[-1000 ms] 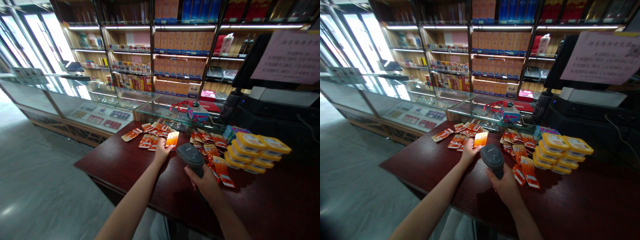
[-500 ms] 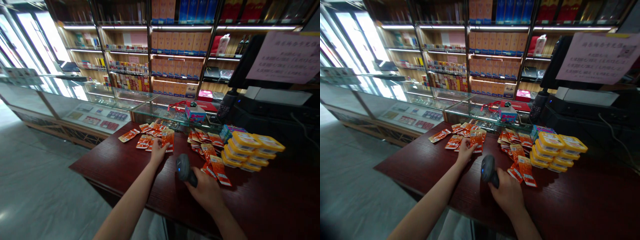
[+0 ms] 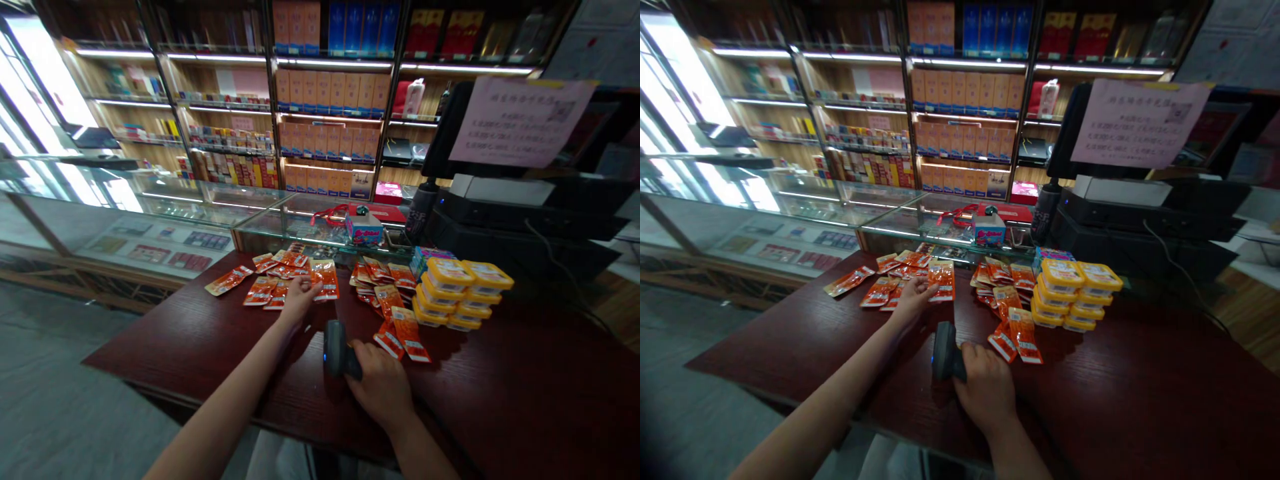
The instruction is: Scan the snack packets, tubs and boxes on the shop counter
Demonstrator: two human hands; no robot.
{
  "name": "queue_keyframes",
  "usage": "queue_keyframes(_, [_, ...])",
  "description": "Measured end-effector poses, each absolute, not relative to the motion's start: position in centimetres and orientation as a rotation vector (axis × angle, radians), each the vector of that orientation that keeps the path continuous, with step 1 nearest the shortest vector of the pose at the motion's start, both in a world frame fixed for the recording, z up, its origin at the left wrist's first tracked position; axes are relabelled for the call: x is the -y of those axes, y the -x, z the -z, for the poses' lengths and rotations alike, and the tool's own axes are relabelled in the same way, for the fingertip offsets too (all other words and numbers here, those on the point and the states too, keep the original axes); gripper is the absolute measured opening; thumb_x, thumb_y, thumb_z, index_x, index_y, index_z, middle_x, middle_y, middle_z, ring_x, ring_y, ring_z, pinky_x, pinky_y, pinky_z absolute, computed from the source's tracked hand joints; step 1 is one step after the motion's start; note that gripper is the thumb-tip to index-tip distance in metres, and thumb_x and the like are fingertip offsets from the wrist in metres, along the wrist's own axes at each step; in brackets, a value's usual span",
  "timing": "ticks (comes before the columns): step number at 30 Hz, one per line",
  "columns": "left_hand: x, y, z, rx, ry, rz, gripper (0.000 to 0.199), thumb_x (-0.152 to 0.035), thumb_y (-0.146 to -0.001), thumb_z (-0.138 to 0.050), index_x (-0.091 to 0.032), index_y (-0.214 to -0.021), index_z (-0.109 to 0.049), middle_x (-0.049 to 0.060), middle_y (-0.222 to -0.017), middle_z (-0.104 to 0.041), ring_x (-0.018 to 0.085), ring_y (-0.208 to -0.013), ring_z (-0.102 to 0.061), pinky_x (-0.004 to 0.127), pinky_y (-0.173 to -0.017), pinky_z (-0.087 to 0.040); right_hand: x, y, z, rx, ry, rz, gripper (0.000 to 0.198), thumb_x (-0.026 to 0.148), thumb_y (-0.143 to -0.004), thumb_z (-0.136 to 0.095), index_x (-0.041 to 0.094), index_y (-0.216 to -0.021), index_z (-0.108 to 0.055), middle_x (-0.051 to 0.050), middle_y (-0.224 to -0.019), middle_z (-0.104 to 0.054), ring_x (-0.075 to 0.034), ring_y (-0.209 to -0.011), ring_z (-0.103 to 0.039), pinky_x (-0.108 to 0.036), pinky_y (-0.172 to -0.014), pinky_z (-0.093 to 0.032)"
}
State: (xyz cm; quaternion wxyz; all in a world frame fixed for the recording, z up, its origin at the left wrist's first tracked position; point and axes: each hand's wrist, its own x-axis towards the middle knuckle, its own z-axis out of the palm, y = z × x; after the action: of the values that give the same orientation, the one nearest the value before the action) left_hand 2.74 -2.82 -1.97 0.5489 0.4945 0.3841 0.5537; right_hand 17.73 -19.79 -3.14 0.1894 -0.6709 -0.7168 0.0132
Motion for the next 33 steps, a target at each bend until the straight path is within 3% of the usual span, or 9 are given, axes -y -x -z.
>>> queue_keyframes(3, [3.1, -5.2, -0.1, -0.784, -1.022, -1.163, 0.045, -0.026, -0.062, -0.081, -0.017, -0.093, -0.049, 0.000, -0.081, -0.063, 0.013, -0.072, -0.065, 0.032, -0.070, -0.057, 19.8, -17.7, 3.1, 1.993, 1.870, -0.059, 0.033, 0.023, -0.078, -0.062, 0.022, -0.110, -0.060, -0.005, -0.093, -0.067, -0.023, -0.088, -0.063, -0.032, -0.076, -0.043])
queue_keyframes(8, [2.4, -11.2, -2.7, -0.696, -0.901, -1.003, 0.020, -0.007, -0.069, -0.071, -0.009, -0.083, -0.058, 0.008, -0.085, -0.067, 0.013, -0.075, -0.067, 0.027, -0.073, -0.057, 19.7, -17.8, 3.2, 1.973, 1.848, -0.085, 0.032, 0.023, -0.078, -0.061, 0.020, -0.110, -0.061, -0.006, -0.094, -0.067, -0.023, -0.089, -0.063, -0.032, -0.077, -0.044])
queue_keyframes(15, [1.2, -16.2, -3.4, -0.646, -0.934, -0.949, 0.011, -0.011, -0.074, -0.070, -0.009, -0.074, -0.059, 0.006, -0.071, -0.064, 0.010, -0.067, -0.065, 0.027, -0.075, -0.056, 19.5, -18.0, 3.5, 1.986, 1.842, -0.102, 0.032, 0.022, -0.077, -0.061, 0.021, -0.110, -0.060, -0.006, -0.093, -0.067, -0.023, -0.090, -0.063, -0.032, -0.078, -0.044])
queue_keyframes(23, [2.2, -12.0, -2.0, -0.751, -1.074, -0.995, 0.022, -0.019, -0.074, -0.070, -0.013, -0.090, -0.057, 0.004, -0.078, -0.065, 0.012, -0.067, -0.065, 0.027, -0.067, -0.055, 19.9, -18.0, 2.8, 2.015, 1.831, -0.125, 0.038, 0.021, -0.079, -0.058, 0.019, -0.117, -0.058, -0.007, -0.097, -0.068, -0.023, -0.094, -0.063, -0.031, -0.080, -0.044])
queue_keyframes(27, [1.5, -8.4, 0.0, -0.991, -1.349, -1.139, 0.019, -0.018, -0.078, -0.060, -0.014, -0.096, -0.057, 0.003, -0.078, -0.064, 0.013, -0.067, -0.063, 0.026, -0.061, -0.052, 19.9, -18.2, 3.2, 2.024, 1.839, -0.106, 0.032, 0.022, -0.079, -0.060, 0.021, -0.111, -0.060, -0.006, -0.096, -0.068, -0.023, -0.092, -0.064, -0.032, -0.078, -0.044])
queue_keyframes(33, [1.8, -1.3, 1.9, -1.553, -2.171, -1.287, 0.016, -0.015, -0.082, -0.051, -0.018, -0.090, -0.064, 0.008, -0.092, -0.066, 0.021, -0.091, -0.059, 0.037, -0.086, -0.046, 20.0, -18.3, 3.7, 2.036, 1.824, -0.071, 0.031, 0.023, -0.082, -0.059, 0.020, -0.113, -0.059, -0.007, -0.095, -0.068, -0.023, -0.089, -0.065, -0.033, -0.076, -0.043])
